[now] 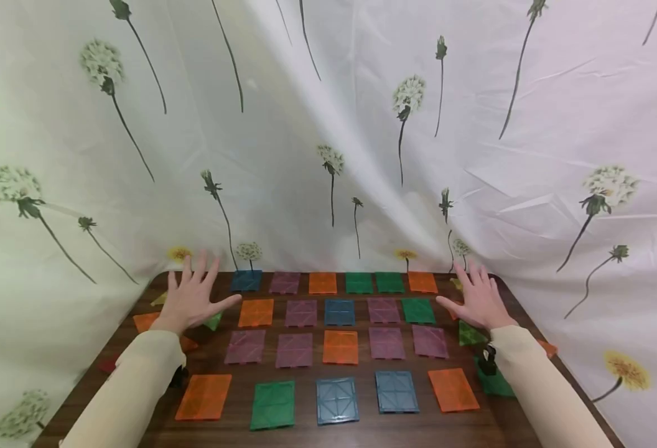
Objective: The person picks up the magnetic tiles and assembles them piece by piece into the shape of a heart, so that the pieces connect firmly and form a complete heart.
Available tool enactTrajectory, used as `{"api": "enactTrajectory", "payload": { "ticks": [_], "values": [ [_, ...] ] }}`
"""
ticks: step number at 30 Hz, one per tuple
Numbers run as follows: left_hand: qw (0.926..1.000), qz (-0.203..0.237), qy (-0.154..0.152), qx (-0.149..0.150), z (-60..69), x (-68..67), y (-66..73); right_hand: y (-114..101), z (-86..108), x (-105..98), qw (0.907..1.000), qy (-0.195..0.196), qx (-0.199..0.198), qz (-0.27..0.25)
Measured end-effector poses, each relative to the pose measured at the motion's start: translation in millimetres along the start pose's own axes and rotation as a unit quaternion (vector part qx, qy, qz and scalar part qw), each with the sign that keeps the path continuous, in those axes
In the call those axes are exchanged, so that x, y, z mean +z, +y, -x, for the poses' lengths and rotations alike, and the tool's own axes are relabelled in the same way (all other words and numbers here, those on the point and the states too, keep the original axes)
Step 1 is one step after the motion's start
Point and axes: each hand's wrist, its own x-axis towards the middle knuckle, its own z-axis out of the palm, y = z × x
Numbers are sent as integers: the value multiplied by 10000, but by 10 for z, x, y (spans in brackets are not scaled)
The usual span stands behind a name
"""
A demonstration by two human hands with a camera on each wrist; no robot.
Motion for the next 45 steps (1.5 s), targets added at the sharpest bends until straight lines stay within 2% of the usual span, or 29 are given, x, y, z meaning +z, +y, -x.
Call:
{"api": "enactTrajectory", "payload": {
  "ticks": [4, 7, 11, 15, 19, 22, 30, 35, 41, 45],
  "values": [
    [9994, 301, -138, 110, -11, -6, 131, -150, -43, 5, 9979, -199, -229, -570],
    [9982, 537, -105, 257, -37, 11, 267, -308, -66, 8, 9942, -262, -441, -943],
    [9954, 743, 76, 603, -91, 51, 467, -533, -94, 24, 9884, -405, -692, -1290],
    [9923, 890, 111, 858, -126, 58, 702, -746, -129, 79, 9822, -645, -922, -1504],
    [9895, 1093, -34, 941, -123, 98, 907, -957, -165, 157, 9768, -868, -1137, -1596],
    [9861, 1337, -153, 978, -121, 158, 1009, -1121, -198, 207, 9717, -987, -1297, -1707],
    [9724, 1851, -591, 1292, -110, 261, 1206, -1466, -280, 382, 9653, -1423, -1284, -1772],
    [9653, 2045, -922, 1339, -114, 302, 1291, -1622, -330, 460, 9640, -1524, -1320, -1734],
    [9587, 2197, -1100, 1434, -160, 377, 1331, -1710, -415, 570, 9646, -1637, -1323, -1588],
    [9584, 2146, -1187, 1462, -184, 434, 1353, -1716, -458, 649, 9629, -1724, -1372, -1557]
  ]
}}
